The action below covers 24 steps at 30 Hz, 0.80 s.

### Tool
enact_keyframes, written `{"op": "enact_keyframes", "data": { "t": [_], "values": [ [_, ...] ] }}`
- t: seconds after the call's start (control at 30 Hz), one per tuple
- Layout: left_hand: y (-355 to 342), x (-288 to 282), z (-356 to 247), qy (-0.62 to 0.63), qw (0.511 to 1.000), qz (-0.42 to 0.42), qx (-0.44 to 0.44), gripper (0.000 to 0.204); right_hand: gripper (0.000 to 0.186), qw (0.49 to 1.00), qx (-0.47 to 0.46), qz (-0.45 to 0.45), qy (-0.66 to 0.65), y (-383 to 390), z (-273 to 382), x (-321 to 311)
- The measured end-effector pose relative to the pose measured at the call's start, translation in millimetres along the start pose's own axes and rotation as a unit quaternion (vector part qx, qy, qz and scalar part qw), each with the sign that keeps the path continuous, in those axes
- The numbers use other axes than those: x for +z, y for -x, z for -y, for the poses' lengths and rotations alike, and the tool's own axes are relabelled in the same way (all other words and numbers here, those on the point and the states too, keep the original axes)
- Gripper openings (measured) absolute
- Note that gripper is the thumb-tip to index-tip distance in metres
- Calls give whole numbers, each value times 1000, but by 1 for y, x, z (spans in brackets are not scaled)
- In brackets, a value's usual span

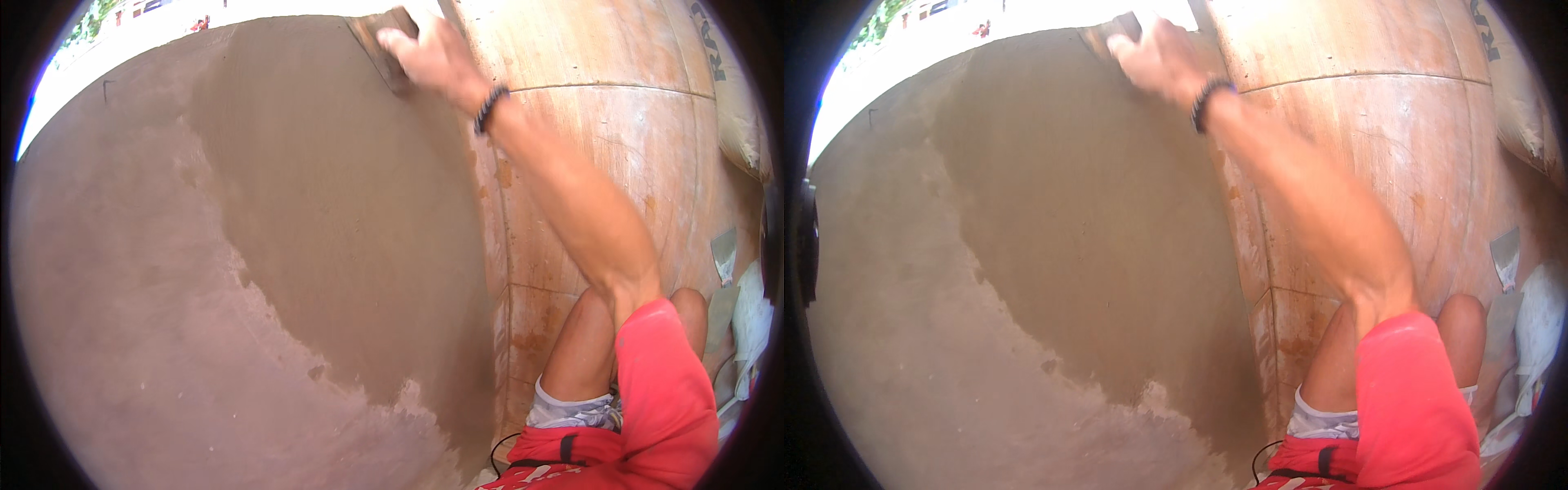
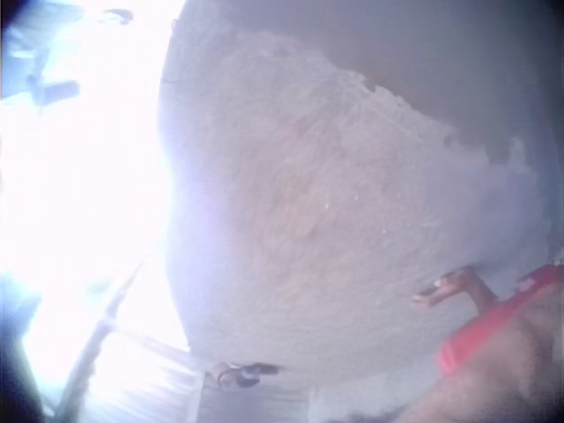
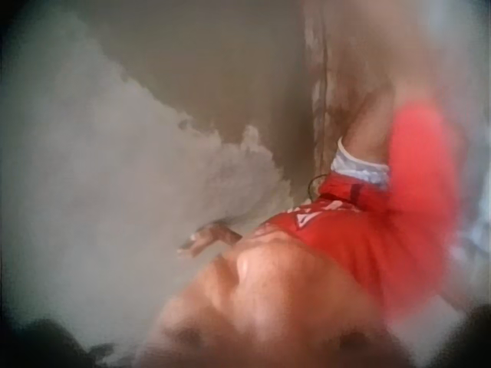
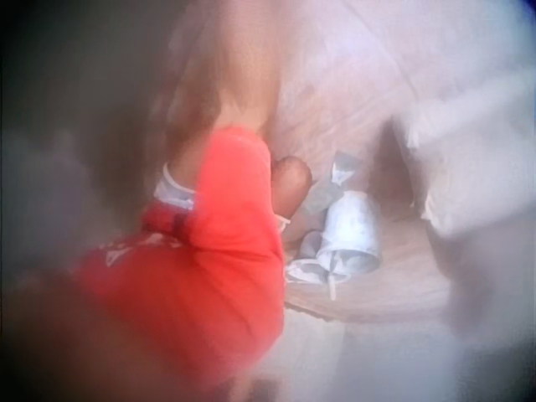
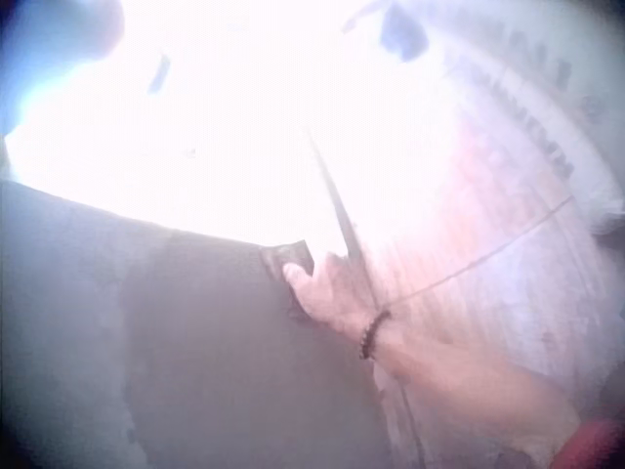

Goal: The person sits on the floor and uses a sponge to smooth wet plaster on a wall. They repeatedly dip the sponge into a bucket of water and continue smoothing the surface in a circular motion.

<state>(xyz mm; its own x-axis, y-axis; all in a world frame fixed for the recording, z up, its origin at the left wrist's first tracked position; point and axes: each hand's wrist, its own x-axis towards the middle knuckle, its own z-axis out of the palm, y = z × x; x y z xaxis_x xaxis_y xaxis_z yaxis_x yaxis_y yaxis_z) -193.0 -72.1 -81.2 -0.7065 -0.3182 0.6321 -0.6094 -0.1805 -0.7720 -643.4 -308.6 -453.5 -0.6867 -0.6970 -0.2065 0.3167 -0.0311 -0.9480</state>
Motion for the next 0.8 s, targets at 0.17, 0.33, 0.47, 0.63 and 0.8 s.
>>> {"op": "enact_keyframes", "data": {
  "t": [0.17,0.33,0.47,0.63,0.8],
  "values": [
    [12,1,41,-10,1000,7,-7,69,44,992,-113,64,8,146,-70,16],
    [9,-2,19,-12,1000,5,-8,69,46,994,-90,-44,-30,123,-52,-11],
    [32,14,77,-1,1000,-3,-12,68,38,986,-116,-106,-49,5,-9,-12],
    [12,0,32,-2,1000,5,-10,68,38,995,-1,11,99,-43,10,10],
    [27,-7,65,-26,999,14,-13,67,49,970,-224,-49,80,89,-62,26]
  ]
}}
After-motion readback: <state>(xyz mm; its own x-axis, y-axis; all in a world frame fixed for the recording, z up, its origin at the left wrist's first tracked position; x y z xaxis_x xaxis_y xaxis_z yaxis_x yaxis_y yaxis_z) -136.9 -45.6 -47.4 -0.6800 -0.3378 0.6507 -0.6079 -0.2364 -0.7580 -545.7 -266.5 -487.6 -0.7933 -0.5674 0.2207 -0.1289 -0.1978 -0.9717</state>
